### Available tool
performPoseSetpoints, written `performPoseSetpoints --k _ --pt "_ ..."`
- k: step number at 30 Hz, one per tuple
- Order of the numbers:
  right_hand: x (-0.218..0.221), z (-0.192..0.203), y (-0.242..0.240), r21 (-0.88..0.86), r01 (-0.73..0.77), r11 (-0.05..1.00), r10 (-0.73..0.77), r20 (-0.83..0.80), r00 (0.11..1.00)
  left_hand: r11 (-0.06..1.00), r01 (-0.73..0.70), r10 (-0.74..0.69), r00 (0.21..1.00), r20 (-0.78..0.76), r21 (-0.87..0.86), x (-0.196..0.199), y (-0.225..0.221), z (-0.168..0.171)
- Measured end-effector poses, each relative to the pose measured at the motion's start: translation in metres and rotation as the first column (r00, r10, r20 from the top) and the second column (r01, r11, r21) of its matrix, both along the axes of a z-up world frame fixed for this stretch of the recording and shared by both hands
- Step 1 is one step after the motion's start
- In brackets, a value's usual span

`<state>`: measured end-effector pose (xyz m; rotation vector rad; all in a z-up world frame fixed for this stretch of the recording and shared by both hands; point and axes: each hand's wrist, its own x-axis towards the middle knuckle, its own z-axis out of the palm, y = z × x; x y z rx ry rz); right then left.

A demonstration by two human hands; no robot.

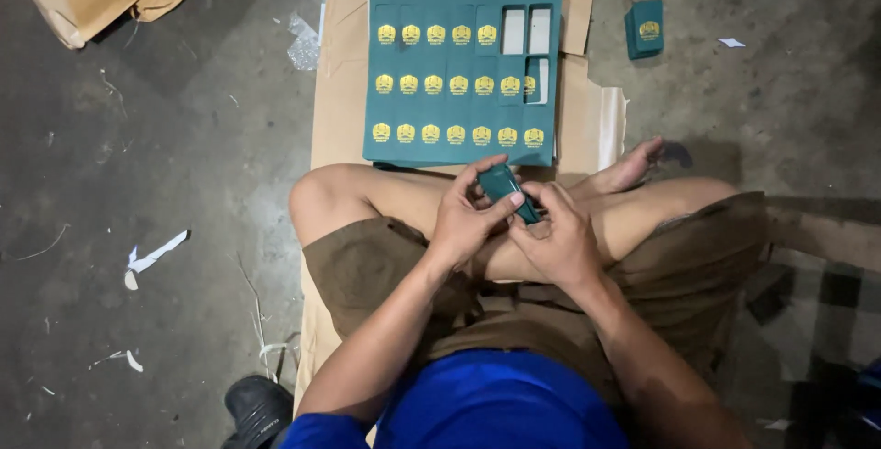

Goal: Sorting and stacking small green printed cards removed from a larger sheet.

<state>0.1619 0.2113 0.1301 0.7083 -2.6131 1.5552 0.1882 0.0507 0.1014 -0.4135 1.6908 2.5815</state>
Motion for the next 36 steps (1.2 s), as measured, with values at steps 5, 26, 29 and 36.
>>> performPoseSetpoints --k 5,26,29,36 --pt "0.001 0.009 0.002 -0.016 -0.049 0.999 0.051 0.131 0.990 0.999 0.032 -0.033 0.999 0.018 0.041 0.004 -0.005 0.001" --pt "-0.001 -0.024 0.031 -0.372 -0.057 0.927 0.249 0.493 0.833 0.977 0.112 -0.122 0.991 0.049 0.181 0.007 -0.013 0.016" --pt "-0.001 -0.030 0.034 -0.342 -0.006 0.940 0.201 0.538 0.819 0.976 0.123 -0.138 0.987 0.076 0.181 0.008 -0.015 0.019" --pt "0.001 -0.002 0.031 -0.392 -0.076 0.917 0.245 0.401 0.883 0.974 0.159 -0.171 0.983 0.063 0.162 0.014 -0.019 0.001"
